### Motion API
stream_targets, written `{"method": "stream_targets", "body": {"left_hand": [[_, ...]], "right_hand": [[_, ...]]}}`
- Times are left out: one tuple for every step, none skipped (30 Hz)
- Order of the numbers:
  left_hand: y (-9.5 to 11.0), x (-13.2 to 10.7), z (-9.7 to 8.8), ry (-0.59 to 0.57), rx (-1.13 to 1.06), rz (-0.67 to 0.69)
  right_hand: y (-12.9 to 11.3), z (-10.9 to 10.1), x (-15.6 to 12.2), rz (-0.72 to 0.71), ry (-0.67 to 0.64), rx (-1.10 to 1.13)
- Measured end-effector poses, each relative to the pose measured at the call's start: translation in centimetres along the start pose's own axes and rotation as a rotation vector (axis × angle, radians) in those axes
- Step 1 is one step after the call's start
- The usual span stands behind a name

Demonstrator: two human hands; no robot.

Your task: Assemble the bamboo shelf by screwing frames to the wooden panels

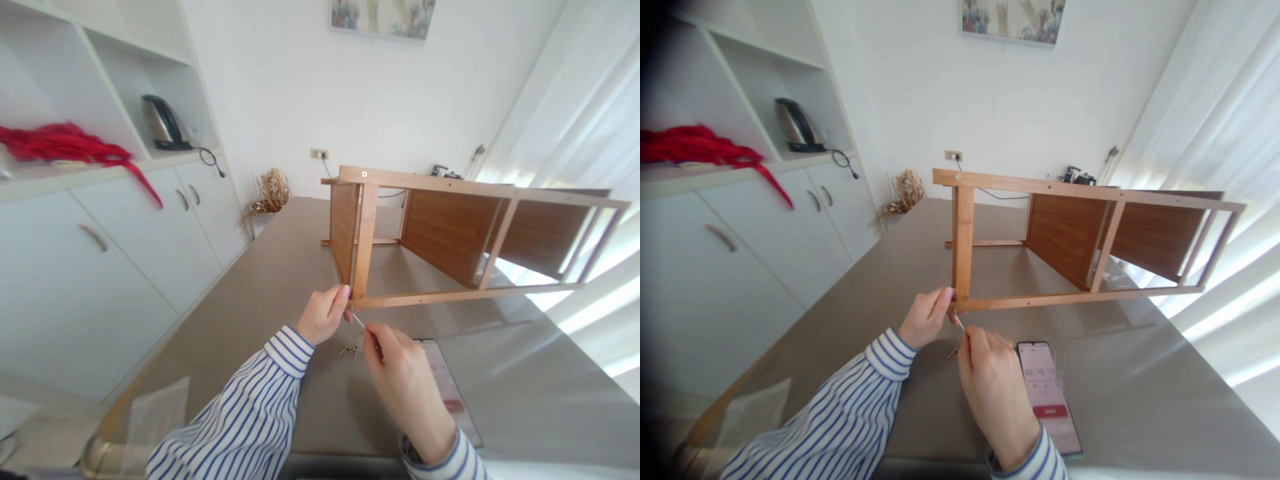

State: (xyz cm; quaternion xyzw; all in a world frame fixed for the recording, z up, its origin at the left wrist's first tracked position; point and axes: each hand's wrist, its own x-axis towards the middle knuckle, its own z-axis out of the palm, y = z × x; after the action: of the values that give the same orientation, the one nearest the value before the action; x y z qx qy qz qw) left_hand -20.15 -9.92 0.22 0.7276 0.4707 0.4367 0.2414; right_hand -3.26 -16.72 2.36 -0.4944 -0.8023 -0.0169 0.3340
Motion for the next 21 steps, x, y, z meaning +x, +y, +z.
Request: {"method": "stream_targets", "body": {"left_hand": [[0.0, 0.0, 0.0, -0.001, 0.004, 0.001], [0.0, 0.0, 0.0, -0.001, 0.007, 0.002], [0.1, 0.0, 0.0, 0.000, 0.009, 0.003], [0.1, 0.0, 0.0, 0.000, 0.010, 0.003], [0.1, 0.0, 0.0, 0.000, 0.011, 0.002], [0.2, 0.0, 0.0, 0.000, 0.011, 0.002], [0.2, 0.0, 0.0, -0.002, 0.011, 0.002], [0.2, 0.0, 0.0, -0.003, 0.011, 0.004], [0.2, 0.0, 0.0, -0.006, 0.010, 0.006], [0.2, 0.0, 0.0, -0.008, 0.009, 0.008], [0.2, 0.0, 0.0, -0.009, 0.009, 0.010], [0.2, 0.0, 0.0, -0.009, 0.009, 0.012], [0.2, 0.0, 0.0, -0.007, 0.009, 0.013], [0.2, 0.0, 0.0, -0.006, 0.011, 0.013], [0.2, 0.0, 0.0, -0.006, 0.013, 0.013], [0.2, 0.0, 0.0, -0.008, 0.015, 0.014], [0.2, 0.0, 0.0, -0.010, 0.017, 0.014], [0.2, 0.0, 0.0, -0.012, 0.018, 0.013], [0.2, 0.0, 0.1, -0.013, 0.019, 0.011], [0.2, 0.0, 0.1, -0.013, 0.018, 0.010], [0.2, -0.1, 0.1, -0.012, 0.017, 0.008]], "right_hand": [[-0.2, 0.0, 0.0, -0.003, 0.010, -0.002], [-0.3, 0.0, 0.0, -0.005, 0.021, 0.001], [-0.5, 0.0, 0.0, -0.005, 0.028, 0.005], [-0.6, -0.1, 0.0, -0.004, 0.032, 0.009], [-0.7, -0.1, 0.1, -0.002, 0.033, 0.010], [-0.7, -0.1, 0.1, -0.001, 0.033, 0.009], [-0.8, -0.1, 0.1, -0.001, 0.032, 0.005], [-0.8, -0.1, 0.1, -0.001, 0.032, 0.001], [-0.8, -0.1, 0.2, -0.003, 0.031, -0.002], [-0.8, -0.1, 0.2, -0.006, 0.031, -0.005], [-0.7, 0.0, 0.3, -0.009, 0.032, -0.007], [-0.7, 0.0, 0.3, -0.010, 0.032, -0.010], [-0.7, 0.1, 0.3, -0.011, 0.033, -0.013], [-0.7, 0.1, 0.3, -0.010, 0.034, -0.016], [-0.7, 0.1, 0.3, -0.007, 0.033, -0.017], [-0.8, 0.2, 0.4, -0.001, 0.031, -0.018], [-0.9, 0.2, 0.4, 0.008, 0.027, -0.015], [-1.1, 0.1, 0.4, 0.020, 0.024, -0.010], [-1.3, 0.1, 0.5, 0.037, 0.019, 0.000], [-1.5, 0.0, 0.5, 0.057, 0.013, 0.013], [-1.7, 0.0, 0.6, 0.082, 0.005, 0.031]]}}
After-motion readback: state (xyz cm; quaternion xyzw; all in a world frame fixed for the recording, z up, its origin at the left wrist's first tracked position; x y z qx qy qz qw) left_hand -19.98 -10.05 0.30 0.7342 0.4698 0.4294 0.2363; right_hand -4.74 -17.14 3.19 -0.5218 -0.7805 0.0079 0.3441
